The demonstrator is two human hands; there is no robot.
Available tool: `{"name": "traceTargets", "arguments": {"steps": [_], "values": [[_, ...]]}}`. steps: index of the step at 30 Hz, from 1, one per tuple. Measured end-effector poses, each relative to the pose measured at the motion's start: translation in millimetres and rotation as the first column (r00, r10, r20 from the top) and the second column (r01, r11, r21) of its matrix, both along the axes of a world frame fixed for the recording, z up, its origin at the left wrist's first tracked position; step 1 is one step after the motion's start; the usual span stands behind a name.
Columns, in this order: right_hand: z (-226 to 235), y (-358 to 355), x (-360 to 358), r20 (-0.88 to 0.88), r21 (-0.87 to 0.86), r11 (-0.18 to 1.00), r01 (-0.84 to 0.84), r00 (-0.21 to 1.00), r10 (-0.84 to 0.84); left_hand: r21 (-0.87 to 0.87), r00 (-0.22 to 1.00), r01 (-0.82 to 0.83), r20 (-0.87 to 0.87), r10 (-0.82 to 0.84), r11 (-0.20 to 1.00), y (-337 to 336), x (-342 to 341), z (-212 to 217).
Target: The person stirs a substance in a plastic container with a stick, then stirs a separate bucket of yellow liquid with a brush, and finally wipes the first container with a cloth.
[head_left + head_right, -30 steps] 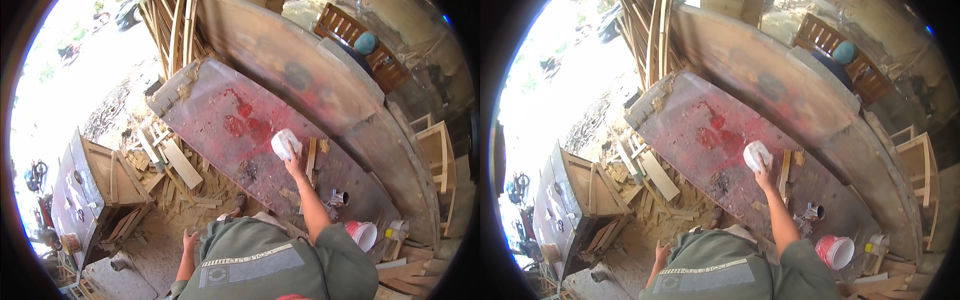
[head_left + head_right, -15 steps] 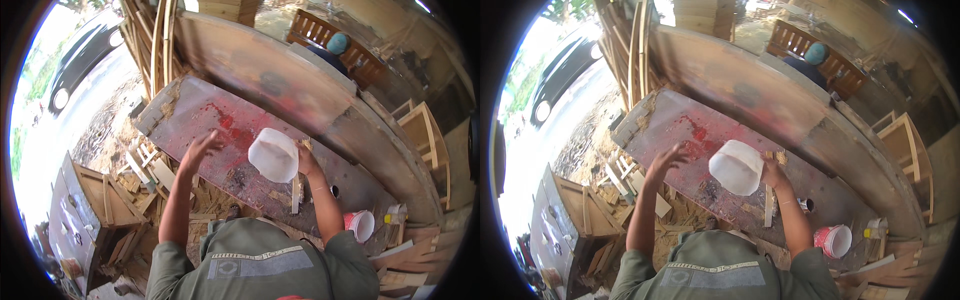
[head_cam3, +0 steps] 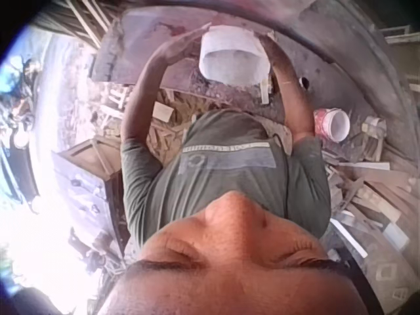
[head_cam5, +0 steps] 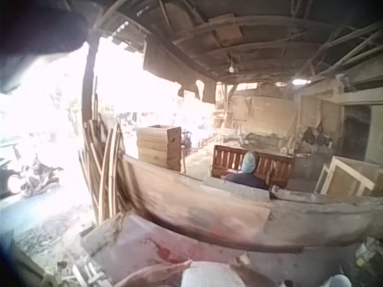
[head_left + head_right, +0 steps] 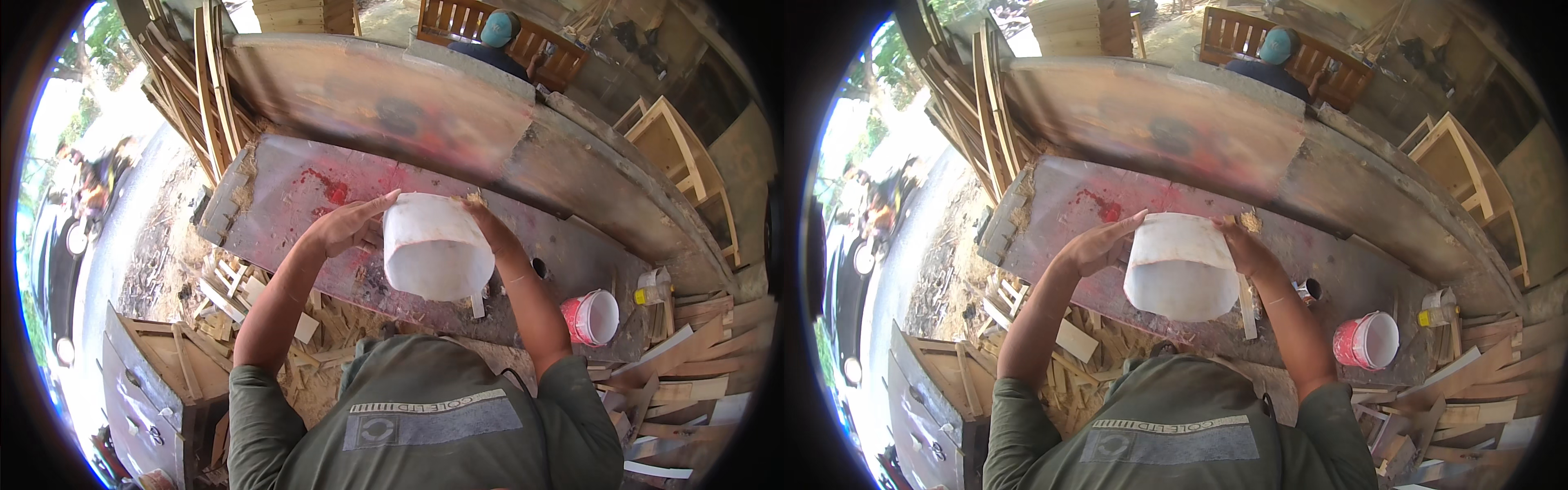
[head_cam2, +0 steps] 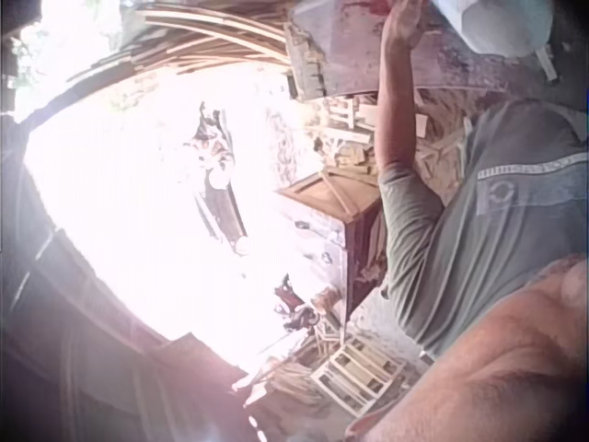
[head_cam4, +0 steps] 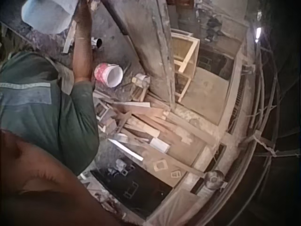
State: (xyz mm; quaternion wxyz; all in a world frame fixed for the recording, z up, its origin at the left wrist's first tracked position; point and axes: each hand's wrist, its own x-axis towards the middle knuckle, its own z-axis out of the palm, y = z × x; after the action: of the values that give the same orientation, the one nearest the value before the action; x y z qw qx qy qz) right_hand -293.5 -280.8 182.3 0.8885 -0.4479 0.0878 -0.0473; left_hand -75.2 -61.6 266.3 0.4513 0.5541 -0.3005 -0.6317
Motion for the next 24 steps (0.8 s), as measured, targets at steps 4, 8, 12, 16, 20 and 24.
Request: {"name": "traceTargets", "arguments": {"steps": [4,8,12,16,20,24], "values": [[13.2,-2.4,-11.3,0.005,0.093,0.994,-0.058,0.998,0.058,-0.015,0.999,-0.036,-0.039,0.035,0.999,-7.0,-18.3,4.9],[-22.1,-31.0,-14.6,0.116,-0.662,0.747,0.070,0.993,0.009,-0.080,0.989,-0.134,0.048,0.138,0.988,-9.2,-17.7,7.0],[56.5,1.7,-17.9,-0.050,-0.485,0.840,0.245,0.950,-0.307,-0.610,0.766,-0.318,0.285,0.576,0.726,-5.2,2.2,28.2],[39.6,8.7,-61.5,-0.007,-0.571,0.656,0.494,0.796,-0.606,-0.983,0.217,-0.062,0.156,0.964,0.173,-10.3,24.0,36.0],[-10.8,42.1,-122.0,-0.008,-0.684,0.474,0.555,0.644,-0.765,-0.945,-0.221,0.130,0.266,0.938,0.299,-27.9,39.7,-44.8],[-93.8,86.5,-179.0,-0.166,-0.720,0.522,0.456,0.617,-0.769,-0.520,0.064,-0.089,0.848,0.526,0.849,-39.8,50.7,-255.5]]}}
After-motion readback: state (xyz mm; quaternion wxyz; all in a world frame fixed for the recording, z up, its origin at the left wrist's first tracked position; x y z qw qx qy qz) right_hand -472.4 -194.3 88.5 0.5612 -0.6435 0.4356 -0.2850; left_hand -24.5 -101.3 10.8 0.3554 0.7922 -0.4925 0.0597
